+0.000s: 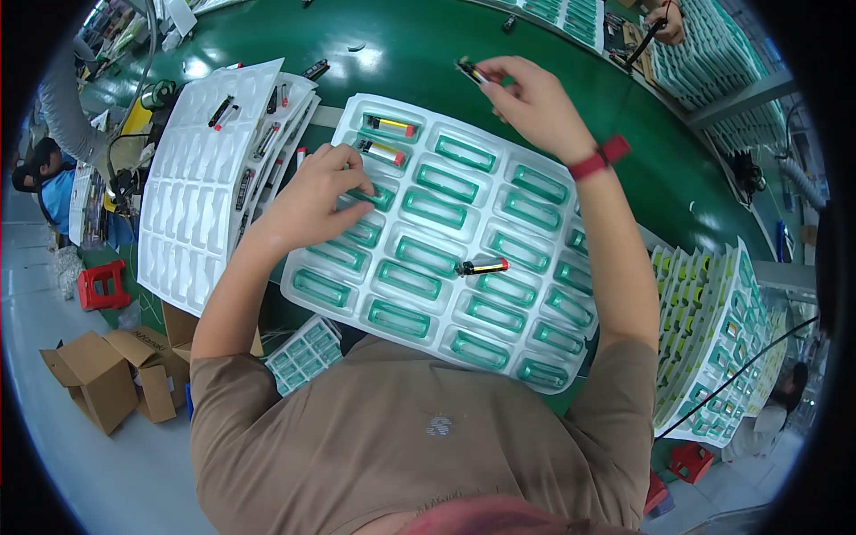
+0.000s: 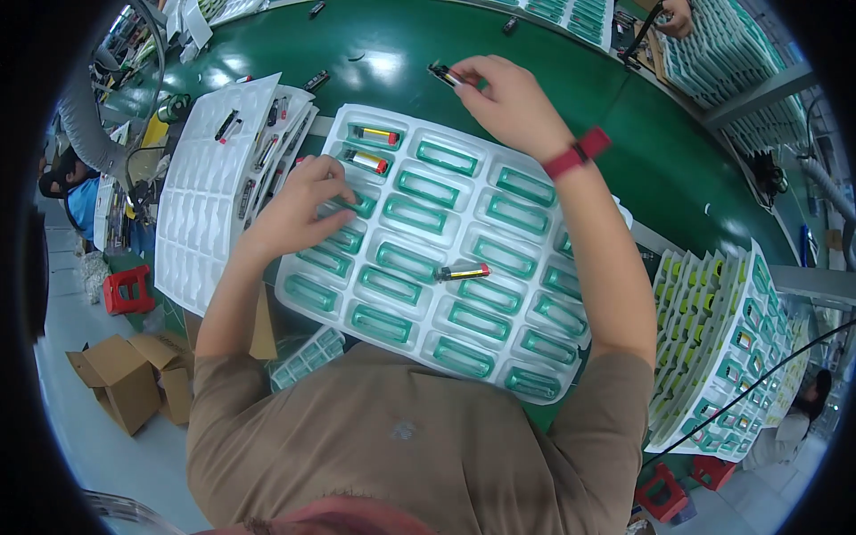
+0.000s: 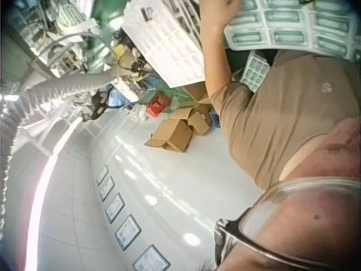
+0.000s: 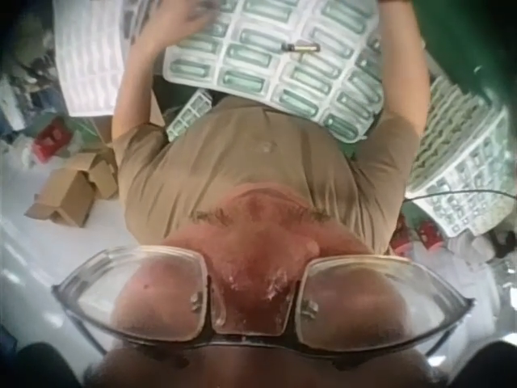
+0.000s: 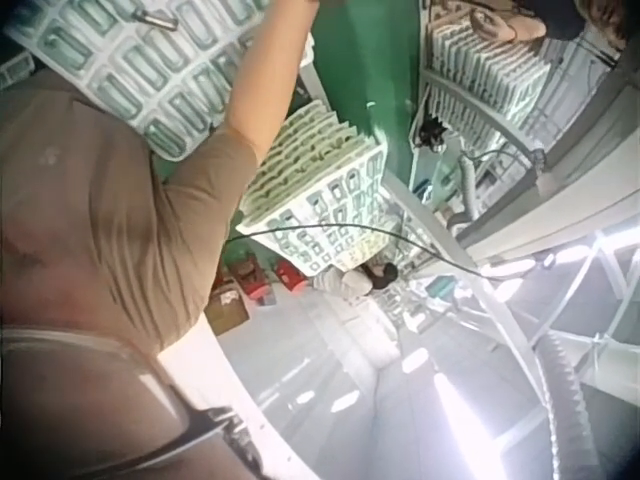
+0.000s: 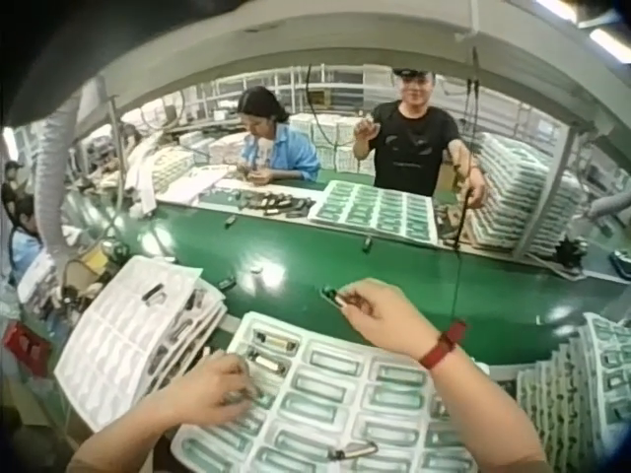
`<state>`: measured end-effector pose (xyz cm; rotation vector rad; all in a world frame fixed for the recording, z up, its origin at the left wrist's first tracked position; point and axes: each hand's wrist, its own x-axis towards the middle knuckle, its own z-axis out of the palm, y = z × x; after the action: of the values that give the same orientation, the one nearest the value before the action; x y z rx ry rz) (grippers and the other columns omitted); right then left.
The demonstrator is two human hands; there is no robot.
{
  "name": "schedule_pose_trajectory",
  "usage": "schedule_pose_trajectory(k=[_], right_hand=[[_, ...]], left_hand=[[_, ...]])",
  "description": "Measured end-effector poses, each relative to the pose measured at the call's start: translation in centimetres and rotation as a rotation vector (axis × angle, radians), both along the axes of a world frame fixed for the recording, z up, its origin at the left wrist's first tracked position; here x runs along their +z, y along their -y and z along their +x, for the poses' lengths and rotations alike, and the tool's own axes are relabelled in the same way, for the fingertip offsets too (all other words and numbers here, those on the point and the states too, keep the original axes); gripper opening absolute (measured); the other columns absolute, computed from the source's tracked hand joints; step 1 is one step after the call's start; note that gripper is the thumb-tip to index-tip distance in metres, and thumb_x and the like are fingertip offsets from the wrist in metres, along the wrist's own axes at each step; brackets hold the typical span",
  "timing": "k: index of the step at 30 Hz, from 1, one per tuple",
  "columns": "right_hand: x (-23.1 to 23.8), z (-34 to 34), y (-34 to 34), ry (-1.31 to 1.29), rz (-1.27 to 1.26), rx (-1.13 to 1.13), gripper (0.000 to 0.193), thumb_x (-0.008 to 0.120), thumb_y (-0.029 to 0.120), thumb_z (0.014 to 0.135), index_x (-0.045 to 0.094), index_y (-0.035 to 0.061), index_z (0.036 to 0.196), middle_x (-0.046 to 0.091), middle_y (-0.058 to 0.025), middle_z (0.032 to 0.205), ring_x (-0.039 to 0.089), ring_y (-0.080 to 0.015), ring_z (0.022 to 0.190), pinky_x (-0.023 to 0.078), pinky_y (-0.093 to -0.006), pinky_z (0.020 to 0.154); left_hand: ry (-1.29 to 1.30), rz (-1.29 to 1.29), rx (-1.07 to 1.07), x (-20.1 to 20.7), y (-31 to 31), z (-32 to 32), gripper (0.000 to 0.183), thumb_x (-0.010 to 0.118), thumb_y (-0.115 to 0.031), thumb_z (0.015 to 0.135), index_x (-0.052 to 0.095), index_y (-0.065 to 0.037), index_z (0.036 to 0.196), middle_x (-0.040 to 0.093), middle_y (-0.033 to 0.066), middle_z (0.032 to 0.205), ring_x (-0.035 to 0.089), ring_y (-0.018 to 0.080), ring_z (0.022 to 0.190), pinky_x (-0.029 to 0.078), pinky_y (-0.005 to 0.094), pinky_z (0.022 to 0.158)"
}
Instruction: The person assembles small electronic components by hand, inserting batteries and wiring harnesses into plastic housings, then places the assembled units into plastic trays for sorting.
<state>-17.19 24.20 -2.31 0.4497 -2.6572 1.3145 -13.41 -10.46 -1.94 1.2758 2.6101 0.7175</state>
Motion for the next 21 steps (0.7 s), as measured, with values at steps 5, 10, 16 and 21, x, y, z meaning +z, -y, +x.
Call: schedule_pose_trajectory(k=[5, 10, 16, 21], right_hand=[[3.4, 8.3, 0.0, 0.145, -0.408, -0.069, 0.02, 0.071, 0.003, 0.089, 0.07, 0.0008, 0.109, 0.066, -0.0034, 0.099, 0.057, -0.0066, 0.073, 0.05, -0.0225, 0.067], [4.0, 12.2, 0.8, -0.023, -0.292, 0.061, 0.018, 0.074, -0.001, 0.086, 0.071, 0.0012, 0.104, 0.067, -0.005, 0.1, 0.06, -0.0094, 0.079, 0.051, -0.0239, 0.069], [4.4, 14.2, 1.8, -0.353, 0.082, 0.147, 0.022, 0.074, -0.003, 0.081, 0.072, 0.0033, 0.101, 0.067, -0.0094, 0.103, 0.067, -0.0259, 0.089, 0.056, -0.0345, 0.074], [4.1, 14.8, 2.1, -0.465, 0.182, 0.139, 0.027, 0.075, -0.007, 0.078, 0.072, 0.0018, 0.104, 0.07, -0.0109, 0.105, 0.069, -0.0255, 0.088, 0.056, -0.0334, 0.073]], left_hand=[[0.452, 0.237, 0.127, -0.9, 0.7, -1.4, 0.027, 0.063, -0.017, 0.101, 0.057, -0.005, 0.124, 0.057, 0.0039, 0.115, 0.056, 0.02, 0.113, 0.044, 0.0337, 0.099], [1.405, 0.873, 0.394, 1.0, -3.8, -0.7, 0.039, 0.062, -0.033, 0.105, 0.058, -0.002, 0.128, 0.059, 0.0068, 0.116, 0.061, 0.0146, 0.1, 0.051, 0.0265, 0.074], [1.623, 0.748, 0.164, 1.1, -7.1, 0.0, 0.034, 0.059, -0.032, 0.106, 0.058, -0.003, 0.123, 0.067, 0.0105, 0.104, 0.065, 0.0148, 0.083, 0.048, 0.0251, 0.061], [1.642, 0.724, 0.068, 1.8, -8.9, 1.6, 0.044, 0.048, -0.028, 0.11, 0.051, -0.002, 0.146, 0.057, 0.0085, 0.132, 0.063, 0.0164, 0.101, 0.051, 0.0247, 0.078]])
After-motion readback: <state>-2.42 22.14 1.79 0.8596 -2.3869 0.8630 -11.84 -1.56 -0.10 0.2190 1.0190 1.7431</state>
